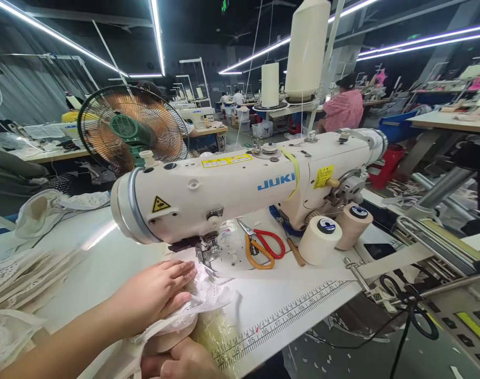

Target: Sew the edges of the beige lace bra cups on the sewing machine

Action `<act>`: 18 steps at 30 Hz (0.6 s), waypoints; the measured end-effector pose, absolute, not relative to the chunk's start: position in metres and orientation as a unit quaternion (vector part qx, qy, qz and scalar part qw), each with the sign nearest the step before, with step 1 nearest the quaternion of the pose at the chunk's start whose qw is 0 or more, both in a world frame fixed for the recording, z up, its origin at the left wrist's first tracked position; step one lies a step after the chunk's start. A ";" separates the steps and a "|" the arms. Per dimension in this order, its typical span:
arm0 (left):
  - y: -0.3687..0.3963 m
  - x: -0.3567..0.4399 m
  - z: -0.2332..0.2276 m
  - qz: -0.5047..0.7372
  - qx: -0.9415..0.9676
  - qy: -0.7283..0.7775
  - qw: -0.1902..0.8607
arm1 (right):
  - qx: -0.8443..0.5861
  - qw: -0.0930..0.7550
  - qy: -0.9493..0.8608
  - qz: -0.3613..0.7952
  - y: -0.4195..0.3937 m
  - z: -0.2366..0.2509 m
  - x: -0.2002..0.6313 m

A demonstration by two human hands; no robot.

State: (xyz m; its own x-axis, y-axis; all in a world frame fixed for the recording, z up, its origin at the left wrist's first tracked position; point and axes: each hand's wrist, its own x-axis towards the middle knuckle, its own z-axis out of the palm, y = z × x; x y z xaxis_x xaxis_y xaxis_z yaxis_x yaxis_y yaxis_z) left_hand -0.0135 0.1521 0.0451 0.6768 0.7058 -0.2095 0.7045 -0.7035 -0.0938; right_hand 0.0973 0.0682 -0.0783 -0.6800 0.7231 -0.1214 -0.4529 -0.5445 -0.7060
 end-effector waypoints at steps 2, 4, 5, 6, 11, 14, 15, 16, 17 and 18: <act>0.153 -0.014 0.045 0.126 -0.915 -0.384 0.005 | -0.193 0.361 -0.273 0.871 0.067 -0.079 0.094; 0.153 -0.015 0.045 0.129 -0.914 -0.385 0.009 | -0.186 0.391 -0.256 0.864 0.064 -0.077 0.092; 0.154 -0.016 0.044 0.129 -0.914 -0.385 0.010 | -0.178 0.400 -0.250 0.863 0.063 -0.075 0.091; 0.154 -0.016 0.043 0.127 -0.914 -0.386 0.011 | -0.171 0.406 -0.245 0.864 0.063 -0.073 0.090; 0.158 -0.019 0.039 0.097 -0.920 -0.380 0.018 | -0.171 0.410 -0.252 0.860 0.066 -0.065 0.092; 0.159 -0.019 0.038 0.078 -0.924 -0.374 0.026 | -0.160 0.406 -0.272 0.858 0.069 -0.061 0.095; 0.159 -0.019 0.038 0.068 -0.925 -0.374 0.025 | -0.160 0.407 -0.279 0.855 0.069 -0.061 0.096; 0.159 -0.018 0.039 0.059 -0.925 -0.375 0.025 | -0.163 0.411 -0.284 0.851 0.069 -0.060 0.096; 0.159 -0.017 0.039 0.051 -0.924 -0.379 0.026 | -0.164 0.414 -0.290 0.847 0.068 -0.058 0.097; 0.158 -0.016 0.039 0.049 -0.921 -0.385 0.029 | -0.163 0.416 -0.295 0.845 0.068 -0.057 0.098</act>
State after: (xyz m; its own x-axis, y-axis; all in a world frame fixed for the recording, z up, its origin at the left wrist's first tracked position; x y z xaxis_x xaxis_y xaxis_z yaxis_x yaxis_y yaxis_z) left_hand -0.0156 0.1581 0.0395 0.6991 0.7118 -0.0670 0.7062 -0.7022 -0.0909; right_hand 0.0976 0.0679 -0.0572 -0.6015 0.7983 -0.0308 -0.6060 -0.4810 -0.6335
